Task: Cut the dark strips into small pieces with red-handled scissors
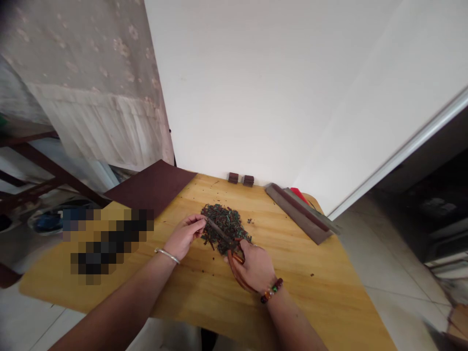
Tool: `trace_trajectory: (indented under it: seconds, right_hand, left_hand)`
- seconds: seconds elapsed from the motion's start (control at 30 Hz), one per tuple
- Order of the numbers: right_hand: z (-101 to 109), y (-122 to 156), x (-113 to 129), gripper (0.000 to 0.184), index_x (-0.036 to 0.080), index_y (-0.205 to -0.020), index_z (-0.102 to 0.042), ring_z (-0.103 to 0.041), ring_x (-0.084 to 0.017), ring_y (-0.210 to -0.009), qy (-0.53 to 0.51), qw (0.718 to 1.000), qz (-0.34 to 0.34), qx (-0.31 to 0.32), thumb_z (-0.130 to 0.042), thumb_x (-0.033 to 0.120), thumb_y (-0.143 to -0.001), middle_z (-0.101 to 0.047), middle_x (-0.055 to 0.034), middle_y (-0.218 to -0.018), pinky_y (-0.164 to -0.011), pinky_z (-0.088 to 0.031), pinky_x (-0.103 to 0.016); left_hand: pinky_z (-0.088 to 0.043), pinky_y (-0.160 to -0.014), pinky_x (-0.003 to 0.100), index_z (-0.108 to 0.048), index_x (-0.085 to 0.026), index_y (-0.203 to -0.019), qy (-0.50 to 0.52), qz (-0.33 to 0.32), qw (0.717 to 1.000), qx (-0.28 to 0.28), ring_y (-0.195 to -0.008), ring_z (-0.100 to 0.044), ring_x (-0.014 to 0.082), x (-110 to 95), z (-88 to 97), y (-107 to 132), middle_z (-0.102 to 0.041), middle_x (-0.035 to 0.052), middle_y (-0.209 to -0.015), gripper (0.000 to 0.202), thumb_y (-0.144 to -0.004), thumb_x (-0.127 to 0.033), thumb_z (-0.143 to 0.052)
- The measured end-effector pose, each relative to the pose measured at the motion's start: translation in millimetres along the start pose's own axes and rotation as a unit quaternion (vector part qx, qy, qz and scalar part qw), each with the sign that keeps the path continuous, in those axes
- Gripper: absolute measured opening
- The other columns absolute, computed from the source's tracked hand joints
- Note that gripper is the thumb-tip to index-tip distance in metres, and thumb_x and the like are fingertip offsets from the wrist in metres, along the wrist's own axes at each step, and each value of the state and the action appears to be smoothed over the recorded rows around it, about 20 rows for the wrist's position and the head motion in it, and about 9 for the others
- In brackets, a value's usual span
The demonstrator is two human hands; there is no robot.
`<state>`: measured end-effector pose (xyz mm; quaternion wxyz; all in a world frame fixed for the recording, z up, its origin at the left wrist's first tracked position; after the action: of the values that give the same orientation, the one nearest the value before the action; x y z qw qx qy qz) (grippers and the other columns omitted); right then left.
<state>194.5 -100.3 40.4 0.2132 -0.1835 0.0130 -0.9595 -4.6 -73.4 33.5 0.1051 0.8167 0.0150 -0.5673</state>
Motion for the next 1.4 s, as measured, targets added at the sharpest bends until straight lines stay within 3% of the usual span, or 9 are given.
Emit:
trace_trajectory:
  seconds: [0.3, 0.7, 1.13, 1.4]
  right_hand:
    - [2.5, 0.5, 1.2, 0.028, 0.02, -0.072, -0.052, -0.053, -0.013, -0.052, 0.008, 1.0, -0.016, 0.019, -0.044, 0.044, -0.085, -0.061, -0.0012, -0.061, -0.047, -0.024, -0.022]
    - [2.4, -0.3, -1.6, 0.029, 0.017, -0.086, -0.052, -0.056, -0.015, -0.06, 0.013, 1.0, 0.013, 0.007, -0.045, 0.046, -0.084, -0.063, -0.004, -0.072, -0.052, -0.03, -0.023]
    - [-0.8, 1.1, -1.0, 0.029, 0.02, -0.07, -0.052, -0.054, -0.013, -0.051, 0.046, 0.999, -0.026, -0.001, -0.047, 0.046, -0.083, -0.061, -0.0013, -0.059, -0.045, -0.021, -0.023]
    - [-0.6, -0.3, -3.2, 0.031, 0.018, -0.083, -0.051, -0.056, -0.015, -0.058, 0.022, 1.0, 0.013, -0.015, -0.043, 0.048, -0.084, -0.063, -0.0043, -0.069, -0.05, -0.028, -0.023]
  left_hand:
    - [-0.033, -0.047, 0.02, -0.063, -0.016, -0.062, -0.04, -0.018, 0.999, 0.003, -0.044, -0.041, 0.0063, -6.7, 0.3, 1.2, -0.05, -0.0051, -0.047, 0.017, -0.053, -0.028, -0.072]
    - [-0.033, -0.047, 0.02, -0.063, -0.015, -0.064, -0.044, -0.014, 0.999, 0.003, -0.044, -0.041, 0.0063, -6.6, -0.3, 1.0, -0.05, -0.0051, -0.047, 0.02, -0.053, -0.031, -0.07]
    - [-0.034, -0.049, 0.02, -0.061, -0.015, -0.063, -0.06, -0.014, 0.998, 0.004, -0.046, -0.042, 0.0064, -5.1, 0.0, 1.2, -0.05, -0.0055, -0.049, 0.023, -0.054, -0.034, -0.069]
    - [-0.035, -0.05, 0.02, -0.06, -0.015, -0.063, -0.047, -0.005, 0.999, 0.0, -0.047, -0.043, 0.0068, -5.5, -0.3, 0.3, -0.051, -0.0046, -0.05, 0.023, -0.054, -0.034, -0.069]
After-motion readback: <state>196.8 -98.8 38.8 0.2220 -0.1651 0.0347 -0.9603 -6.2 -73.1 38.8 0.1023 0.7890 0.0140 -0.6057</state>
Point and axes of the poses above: each hand's wrist, its own y-axis away from the middle knuckle, its own z-axis out of the back of the hand, x = y × z, the point moved 2 cm from there along -y, towards the middle knuckle
